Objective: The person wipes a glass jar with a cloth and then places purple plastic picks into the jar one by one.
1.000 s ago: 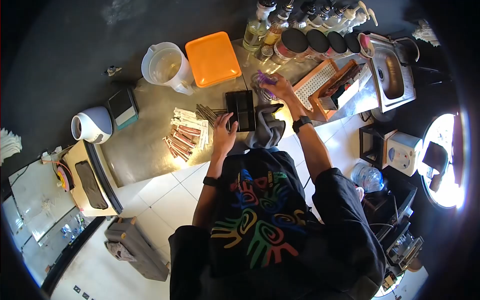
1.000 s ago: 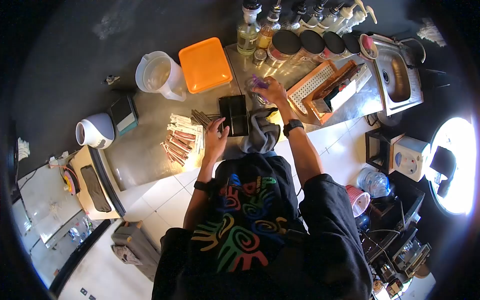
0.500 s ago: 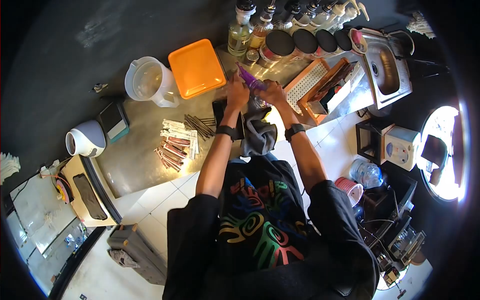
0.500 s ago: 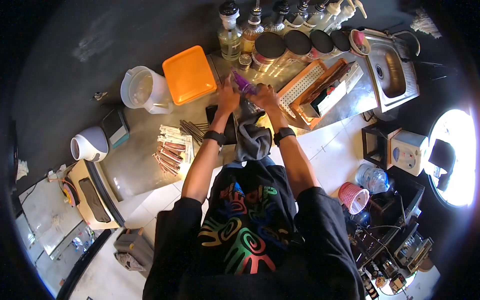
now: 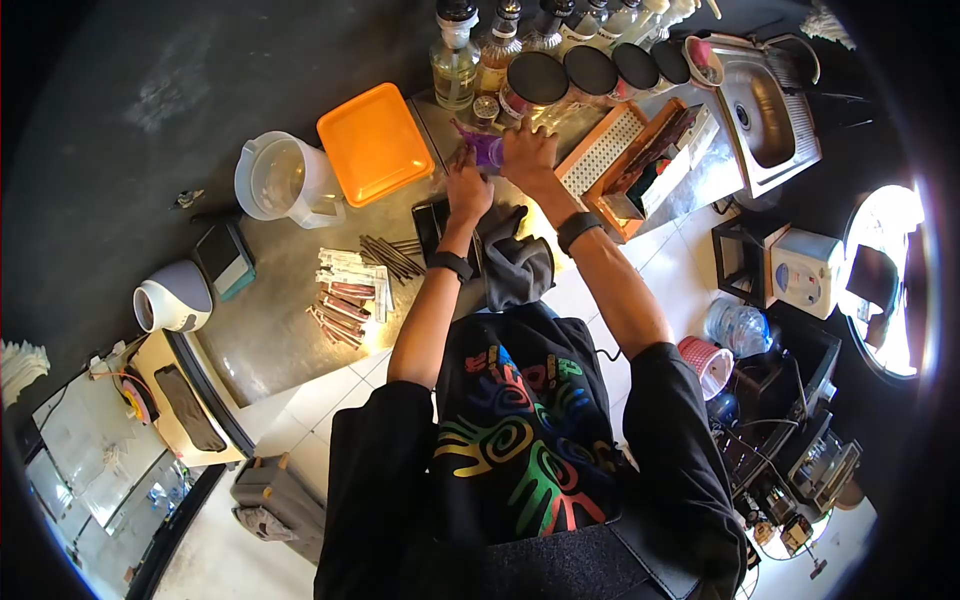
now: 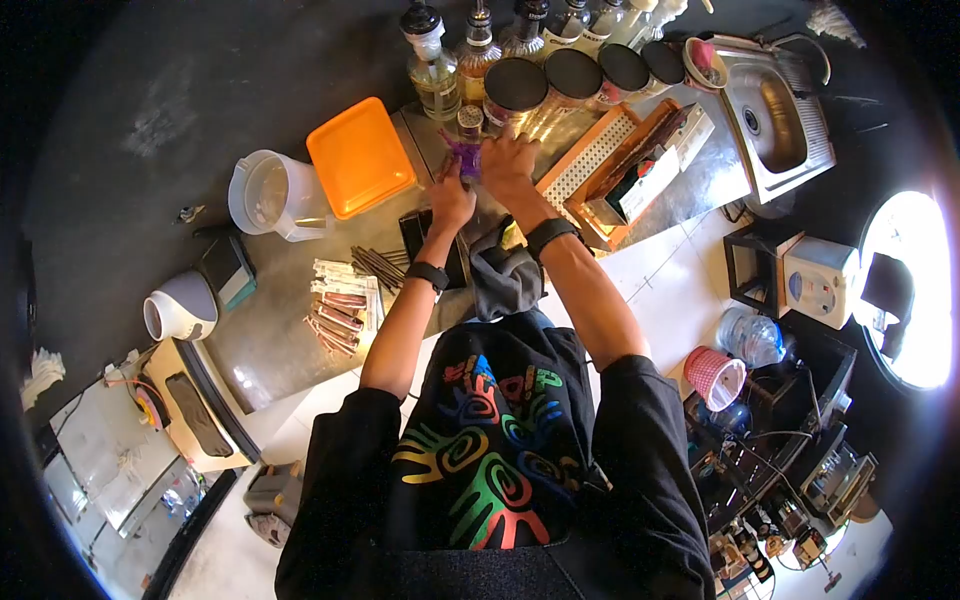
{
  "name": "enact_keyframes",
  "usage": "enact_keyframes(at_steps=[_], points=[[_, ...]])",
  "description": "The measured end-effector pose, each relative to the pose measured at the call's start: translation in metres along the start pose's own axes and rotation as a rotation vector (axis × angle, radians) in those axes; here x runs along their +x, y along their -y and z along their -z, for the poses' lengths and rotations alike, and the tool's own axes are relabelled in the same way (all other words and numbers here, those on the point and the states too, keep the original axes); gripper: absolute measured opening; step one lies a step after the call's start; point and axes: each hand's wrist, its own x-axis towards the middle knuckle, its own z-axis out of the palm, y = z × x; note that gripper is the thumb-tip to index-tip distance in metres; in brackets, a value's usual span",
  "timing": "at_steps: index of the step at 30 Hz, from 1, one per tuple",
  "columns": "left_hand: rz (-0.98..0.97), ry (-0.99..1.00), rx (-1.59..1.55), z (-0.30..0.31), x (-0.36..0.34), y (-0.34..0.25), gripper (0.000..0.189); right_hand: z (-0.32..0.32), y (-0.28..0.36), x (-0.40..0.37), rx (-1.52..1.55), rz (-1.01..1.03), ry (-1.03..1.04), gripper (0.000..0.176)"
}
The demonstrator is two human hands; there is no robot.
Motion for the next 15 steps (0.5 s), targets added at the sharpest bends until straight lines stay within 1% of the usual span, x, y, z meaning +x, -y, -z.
enact_keyframes(at_steps=[1, 2, 4, 5, 7, 8, 10, 11, 13, 15], points=[[-0.037, -0.015, 0.043, -0.002, -0.002, 0.0, 0.057, 0.003, -0.001, -0.002, -0.034, 0.007, -0.015, 0.035], [-0.037, -0.017, 0.041, -0.005, -0.003, 0.001, 0.057, 0.006, -0.002, -0.004, -0.036, 0.007, -0.017, 0.035], [0.022, 0.118, 0.105, 0.0, -0.008, -0.007, 0.059, 0.008, -0.008, -0.007, -0.026, 0.011, -0.046, 0.033], [0.023, 0.115, 0.103, 0.003, -0.011, -0.011, 0.059, 0.008, -0.009, -0.009, -0.029, 0.012, -0.047, 0.033], [0.049, 0.241, 0.194, 0.01, -0.011, -0.018, 0.063, 0.009, -0.013, -0.009, 0.069, -0.052, -0.081, 0.032], [0.049, 0.238, 0.191, 0.013, -0.011, -0.022, 0.063, 0.009, -0.016, -0.009, 0.066, -0.051, -0.083, 0.032], [0.077, 0.291, 0.226, 0.015, -0.01, -0.024, 0.065, 0.007, -0.02, -0.007, 0.069, -0.074, -0.109, 0.061], [0.078, 0.29, 0.225, 0.016, -0.01, -0.025, 0.065, 0.004, -0.022, -0.007, 0.068, -0.074, -0.11, 0.061], [0.089, 0.298, 0.209, 0.014, -0.008, -0.023, 0.064, 0.004, -0.025, -0.009, 0.186, -0.068, -0.121, 0.039], [0.078, 0.263, 0.206, 0.01, -0.007, -0.018, 0.066, 0.004, -0.027, -0.011, 0.203, -0.06, -0.117, 0.04]])
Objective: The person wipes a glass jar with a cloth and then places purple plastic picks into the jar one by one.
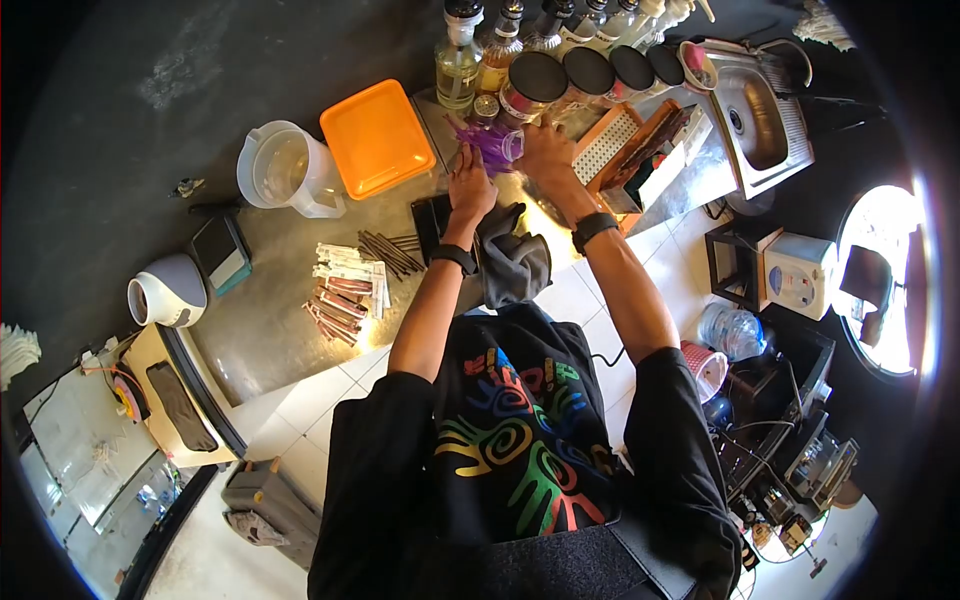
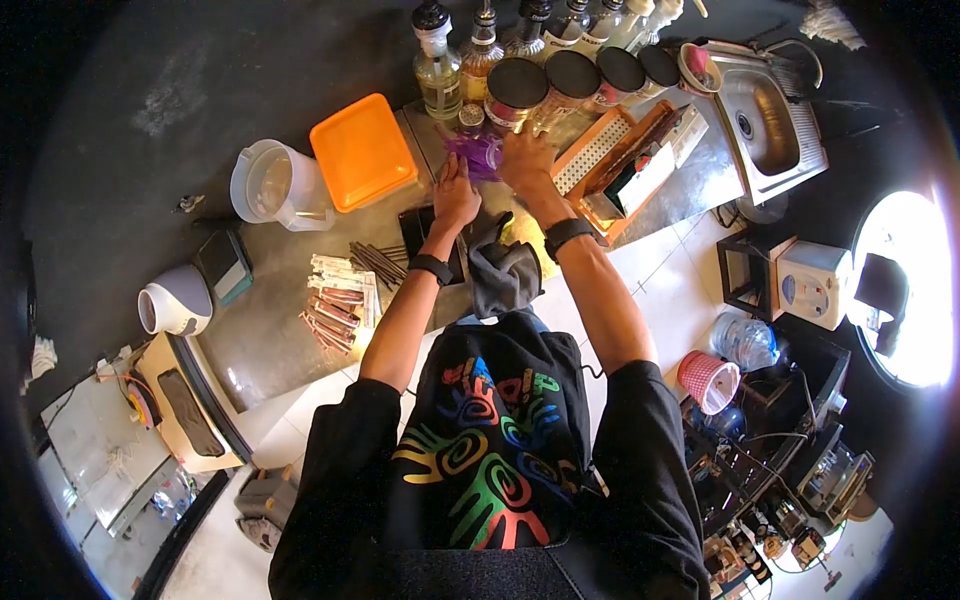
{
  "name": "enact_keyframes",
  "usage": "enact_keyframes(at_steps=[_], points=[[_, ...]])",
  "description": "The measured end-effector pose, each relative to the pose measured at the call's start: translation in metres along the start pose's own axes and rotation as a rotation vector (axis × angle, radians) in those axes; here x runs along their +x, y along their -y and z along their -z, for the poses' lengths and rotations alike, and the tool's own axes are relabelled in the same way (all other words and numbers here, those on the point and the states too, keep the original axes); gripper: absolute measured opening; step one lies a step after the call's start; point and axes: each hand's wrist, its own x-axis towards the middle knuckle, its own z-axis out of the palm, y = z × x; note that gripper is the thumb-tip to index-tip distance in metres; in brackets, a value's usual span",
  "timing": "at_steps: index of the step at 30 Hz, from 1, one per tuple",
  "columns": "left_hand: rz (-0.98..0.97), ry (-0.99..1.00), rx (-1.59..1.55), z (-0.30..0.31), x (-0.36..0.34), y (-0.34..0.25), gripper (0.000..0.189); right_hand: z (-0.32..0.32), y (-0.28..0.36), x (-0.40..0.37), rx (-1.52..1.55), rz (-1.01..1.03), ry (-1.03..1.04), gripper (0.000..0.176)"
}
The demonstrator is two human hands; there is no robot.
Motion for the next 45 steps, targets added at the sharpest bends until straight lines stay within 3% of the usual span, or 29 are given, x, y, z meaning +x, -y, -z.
enact_keyframes(at_steps=[4, 11, 17, 19, 20, 22, 23, 25, 26, 28, 30, 33, 34, 37, 40, 41, 42, 43, 44, 45], points=[[-0.016, -0.006, 0.024, -0.006, 0.0, 0.005, 0.065, -0.005, -0.003, -0.008, -0.026, 0.05, -0.089, 0.039], [-0.019, -0.015, 0.046, -0.003, -0.002, 0.005, 0.062, 0.023, 0.004, -0.013, -0.136, 0.04, -0.018, 0.039], [-0.063, -0.122, 0.007, -0.003, 0.001, 0.002, 0.059, 0.062, 0.004, -0.018, -0.188, 0.028, 0.062, 0.053], [-0.081, -0.183, -0.084, 0.01, -0.006, -0.006, 0.058, 0.069, -0.007, -0.027, 0.132, 0.107, -0.081, 0.063], [-0.085, -0.182, -0.085, 0.018, -0.01, -0.007, 0.058, 0.072, -0.011, -0.036, 0.132, 0.104, -0.082, 0.063], [-0.201, -0.362, -0.282, 0.038, -0.019, -0.004, 0.052, 0.081, -0.012, -0.062, 0.594, 0.279, -0.31, 0.071], [-0.204, -0.366, -0.277, 0.047, -0.026, -0.005, 0.052, 0.079, -0.01, -0.073, 0.599, 0.282, -0.315, 0.071], [-0.132, -0.21, -1.255, 0.071, -0.056, -0.014, 0.052, 0.069, -0.004, -0.099, 0.822, 0.4, -0.56, 0.072], [-0.133, -0.206, -1.249, 0.085, -0.072, -0.021, 0.052, 0.068, 0.002, -0.113, 0.952, 0.418, -0.586, 0.075], [-0.318, -0.228, -1.458, 0.109, -0.107, -0.035, 0.068, 0.052, 0.013, -0.13, 1.027, 0.419, -0.675, 0.076], [-0.322, -0.165, -1.524, 0.125, -0.122, -0.044, 0.076, 0.043, 0.022, -0.142, 1.024, 0.444, -0.704, 0.076], [-0.376, -0.313, -1.169, 0.139, -0.133, -0.051, 0.084, 0.026, 0.036, -0.153, 1.067, 0.541, -0.796, 0.079], [-0.373, -0.31, -1.17, 0.144, -0.136, -0.049, 0.084, 0.023, 0.04, -0.158, 1.123, 0.547, -0.773, 0.078], [-0.51, -0.49, -0.729, 0.162, -0.147, -0.044, 0.076, 0.029, 0.036, -0.159, 1.03, 0.664, -0.71, 0.077], [-0.556, -0.548, -0.676, 0.169, -0.156, -0.037, 0.077, 0.034, 0.04, -0.165, 1.066, 0.689, -0.559, 0.077], [-0.564, -0.559, -0.622, 0.167, -0.157, -0.029, 0.08, 0.033, 0.04, -0.166, 1.012, 0.608, -0.487, 0.078], [-0.564, -0.558, -0.617, 0.166, -0.161, -0.026, 0.08, 0.033, 0.038, -0.167, 0.956, 0.526, -0.415, 0.079], [-0.461, -0.574, -0.836, 0.165, -0.166, -0.024, 0.076, 0.015, 0.029, -0.164, 0.95, 0.446, -0.252, 0.083], [-0.354, -0.588, -1.049, 0.162, -0.171, -0.02, 0.073, -0.011, 0.022, -0.16, 0.842, 0.43, -0.227, 0.088], [-0.251, -0.589, -1.063, 0.152, -0.178, -0.004, 0.072, -0.035, 0.015, -0.163, 0.709, 0.393, -0.201, 0.087]])
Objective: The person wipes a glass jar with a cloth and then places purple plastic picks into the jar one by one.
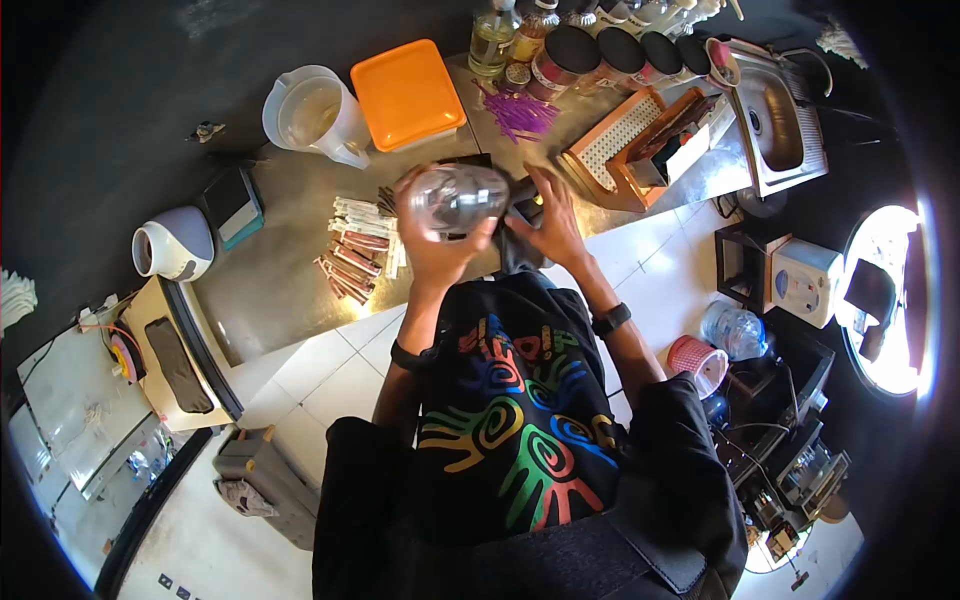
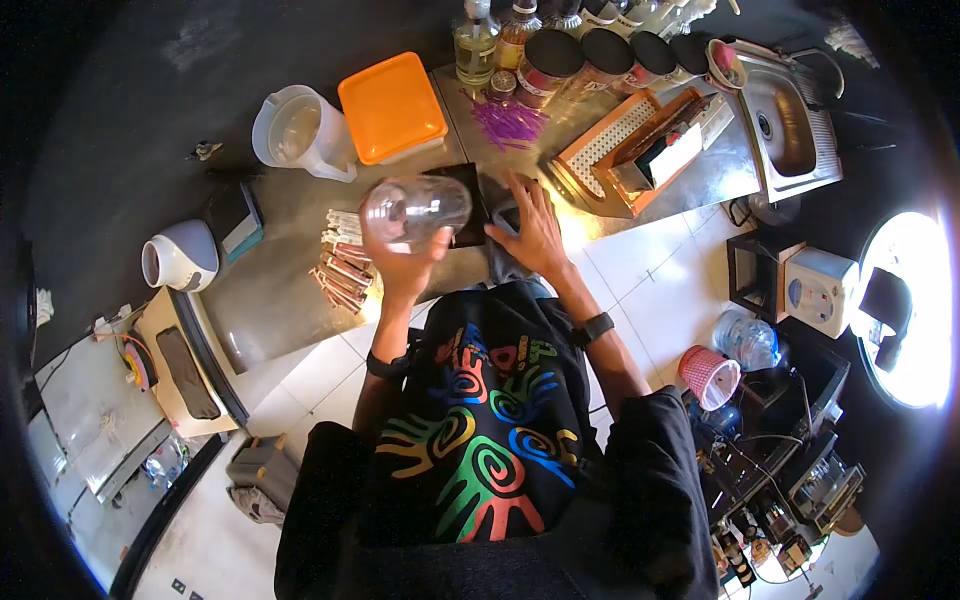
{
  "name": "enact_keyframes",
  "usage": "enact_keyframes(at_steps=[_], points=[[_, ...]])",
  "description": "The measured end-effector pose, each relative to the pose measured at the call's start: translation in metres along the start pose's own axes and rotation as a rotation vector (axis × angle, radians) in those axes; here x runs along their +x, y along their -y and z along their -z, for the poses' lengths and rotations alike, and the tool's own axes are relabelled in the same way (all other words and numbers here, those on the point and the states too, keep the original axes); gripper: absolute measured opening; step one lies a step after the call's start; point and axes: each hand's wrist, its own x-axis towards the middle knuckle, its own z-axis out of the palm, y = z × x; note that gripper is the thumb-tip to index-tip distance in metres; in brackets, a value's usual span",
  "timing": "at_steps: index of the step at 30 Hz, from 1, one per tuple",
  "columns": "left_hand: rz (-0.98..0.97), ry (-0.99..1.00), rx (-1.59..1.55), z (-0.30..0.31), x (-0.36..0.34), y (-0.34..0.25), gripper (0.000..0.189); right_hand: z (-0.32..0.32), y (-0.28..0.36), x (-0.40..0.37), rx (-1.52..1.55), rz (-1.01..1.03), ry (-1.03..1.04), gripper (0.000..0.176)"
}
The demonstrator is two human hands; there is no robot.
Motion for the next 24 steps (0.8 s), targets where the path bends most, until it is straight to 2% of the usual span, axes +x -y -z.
enact_keyframes(at_steps=[1, 2, 3, 5, 6, 7, 9, 10, 11, 13, 14, 16, 17, 18, 19, 20, 23, 24], points=[[0.044, -0.04, -0.085, 0.008, -0.004, -0.002, 0.071, -0.015, -0.018, -0.012, -0.133, -0.038, 0.037, 0.085], [0.09, -0.086, -0.029, 0.021, -0.01, 0.003, 0.07, -0.033, -0.039, -0.022, -0.184, -0.08, 0.022, 0.074], [0.141, -0.132, 0.029, 0.037, -0.019, 0.011, 0.07, -0.038, -0.041, -0.024, -0.182, -0.083, 0.022, 0.074], [0.126, -0.159, 0.259, 0.067, -0.036, 0.029, 0.072, -0.051, -0.04, -0.02, -0.247, -0.141, -0.127, 0.063], [0.193, -0.208, 0.155, 0.078, -0.048, 0.04, 0.074, -0.046, -0.021, -0.011, -0.204, -0.164, -0.164, 0.057], [0.202, -0.209, 0.163, 0.084, -0.054, 0.043, 0.074, -0.054, -0.017, -0.006, -0.199, -0.169, -0.156, 0.057], [0.205, -0.195, 0.217, 0.093, -0.061, 0.052, 0.074, -0.067, -0.015, 0.014, -0.157, -0.312, 0.053, 0.054], [0.27, -0.212, 0.175, 0.093, -0.065, 0.058, 0.073, -0.069, -0.011, 0.019, -0.206, -0.244, 0.08, 0.045], [0.267, -0.212, 0.175, 0.093, -0.069, 0.063, 0.073, -0.078, -0.022, 0.023, -0.205, -0.242, 0.077, 0.045], [0.131, -0.026, 0.506, 0.096, -0.077, 0.078, 0.067, -0.098, -0.046, 0.033, -0.299, -0.323, 0.112, 0.034], [0.096, -0.006, 0.443, 0.093, -0.08, 0.087, 0.065, -0.098, -0.053, 0.034, -0.303, -0.315, 0.117, 0.034], [0.128, 0.043, 0.502, 0.083, -0.081, 0.084, 0.065, -0.089, -0.055, 0.038, -0.408, -0.261, -0.009, 0.018], [0.164, 0.102, 0.564, 0.079, -0.083, 0.082, 0.066, -0.087, -0.058, 0.041, -0.41, -0.258, -0.002, 0.018], [0.039, 0.139, 0.576, 0.075, -0.08, 0.082, 0.067, -0.087, -0.066, 0.048, -0.379, -0.302, -0.046, 0.015], [0.041, 0.136, 0.576, 0.072, -0.081, 0.086, 0.067, -0.085, -0.07, 0.053, -0.346, -0.348, -0.091, 0.013], [0.071, 0.174, 0.557, 0.068, -0.083, 0.09, 0.067, -0.08, -0.074, 0.054, -0.311, -0.307, -0.054, 0.021], [0.079, 0.23, 0.52, 0.058, -0.083, 0.091, 0.065, -0.08, -0.085, 0.056, -0.144, -0.262, -0.116, 0.025], [0.078, 0.265, 0.532, 0.056, -0.081, 0.092, 0.065, -0.07, -0.075, 0.056, -0.024, -0.315, -0.037, 0.036]])
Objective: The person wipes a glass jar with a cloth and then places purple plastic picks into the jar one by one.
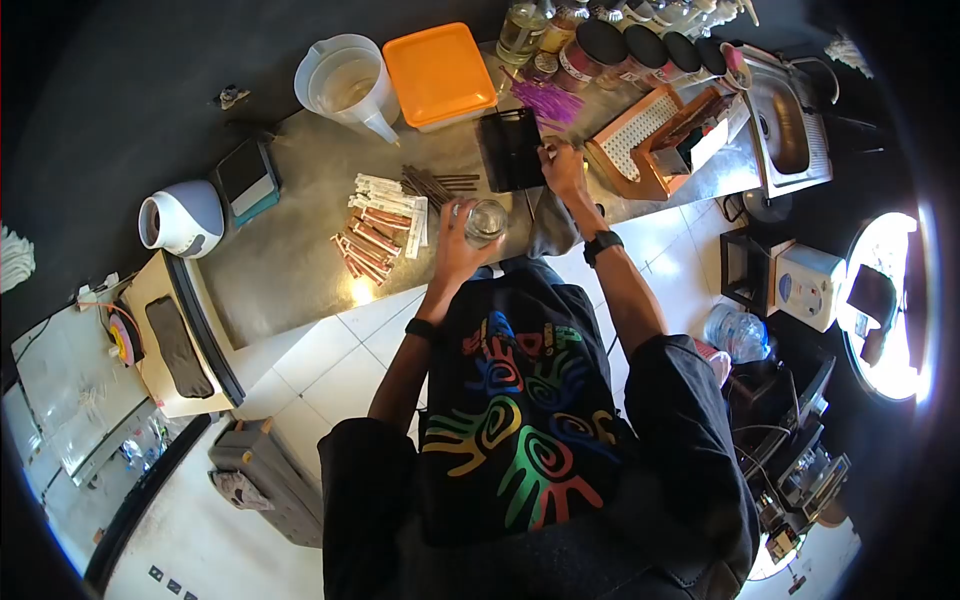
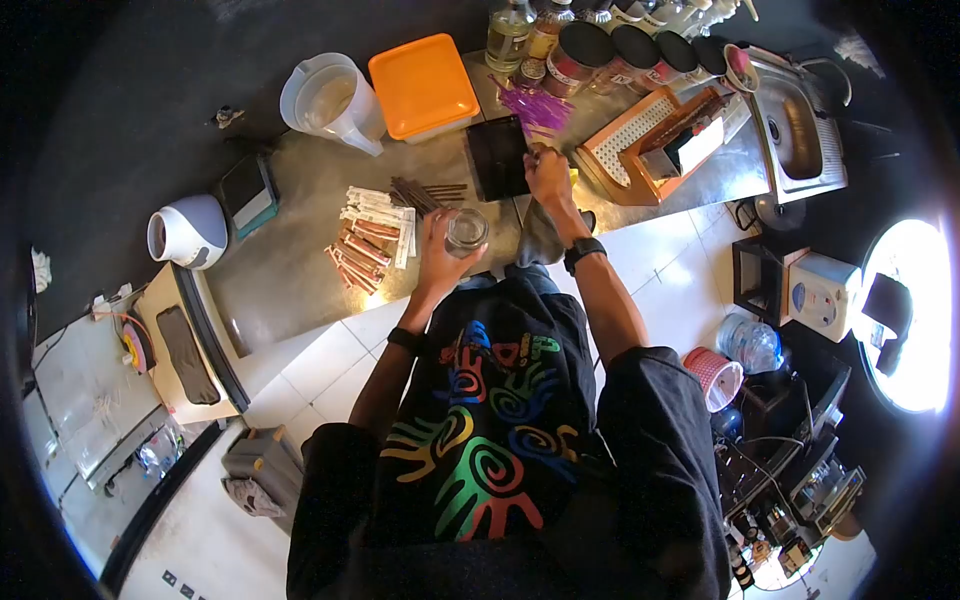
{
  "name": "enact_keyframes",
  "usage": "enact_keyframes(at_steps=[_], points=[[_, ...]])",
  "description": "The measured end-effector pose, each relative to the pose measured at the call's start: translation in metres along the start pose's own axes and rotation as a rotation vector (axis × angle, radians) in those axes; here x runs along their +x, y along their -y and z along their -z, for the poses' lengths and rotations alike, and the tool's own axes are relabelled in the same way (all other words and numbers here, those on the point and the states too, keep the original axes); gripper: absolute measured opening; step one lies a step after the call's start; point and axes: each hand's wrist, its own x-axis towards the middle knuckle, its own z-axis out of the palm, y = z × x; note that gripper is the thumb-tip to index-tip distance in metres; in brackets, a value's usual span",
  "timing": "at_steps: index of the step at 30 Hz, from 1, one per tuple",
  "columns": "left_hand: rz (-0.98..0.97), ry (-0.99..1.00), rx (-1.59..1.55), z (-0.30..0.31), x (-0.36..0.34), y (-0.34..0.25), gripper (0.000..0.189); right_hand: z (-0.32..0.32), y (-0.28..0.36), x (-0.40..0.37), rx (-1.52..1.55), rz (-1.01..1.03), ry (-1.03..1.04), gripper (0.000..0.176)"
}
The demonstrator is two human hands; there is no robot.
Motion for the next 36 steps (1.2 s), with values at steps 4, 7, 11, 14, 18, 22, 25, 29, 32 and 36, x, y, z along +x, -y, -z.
enact_keyframes(at_steps=[4, 7, 11, 14, 18, 22, 25, 29, 32, 36], points=[[0.004, 0.058, 0.021, -0.011, 0.001, 0.012, 0.064, 0.021, 0.015, -0.075, -0.177, -0.01, -0.488, 0.06], [-0.034, -0.008, 0.037, -0.018, 0.0, 0.015, 0.064, 0.011, 0.011, -0.134, -0.287, -0.398, 0.0, 0.081], [-0.043, 0.009, 0.014, -0.018, 0.0, 0.017, 0.066, -0.007, -0.064, -0.12, -0.019, -0.089, -0.029, 0.04], [-0.043, 0.016, 0.028, -0.02, 0.002, 0.02, 0.068, 0.015, -0.035, -0.114, 0.025, -0.22, -0.254, 0.031], [-0.028, -0.013, 0.062, -0.025, -0.002, 0.023, 0.07, 0.038, -0.034, -0.105, 0.179, -0.251, -0.305, 0.046], [0.069, 0.02, 0.136, -0.022, -0.001, 0.013, 0.071, 0.042, -0.037, -0.092, 0.294, -0.36, -0.382, 0.053], [-0.047, -0.001, 0.3, -0.02, -0.001, 0.014, 0.07, 0.045, -0.031, -0.085, 0.437, -0.437, -0.412, 0.051], [-0.053, 0.033, 0.363, -0.02, 0.006, 0.016, 0.07, 0.039, -0.018, -0.086, 0.034, -0.124, -0.504, 0.041], [0.043, 0.052, 0.305, -0.017, 0.007, 0.011, 0.067, 0.037, -0.008, -0.09, 0.13, -0.234, -0.385, 0.035], [0.102, 0.004, 0.015, -0.006, 0.008, -0.001, 0.057, 0.03, 0.012, -0.103, -0.041, -0.117, -0.548, 0.075]])
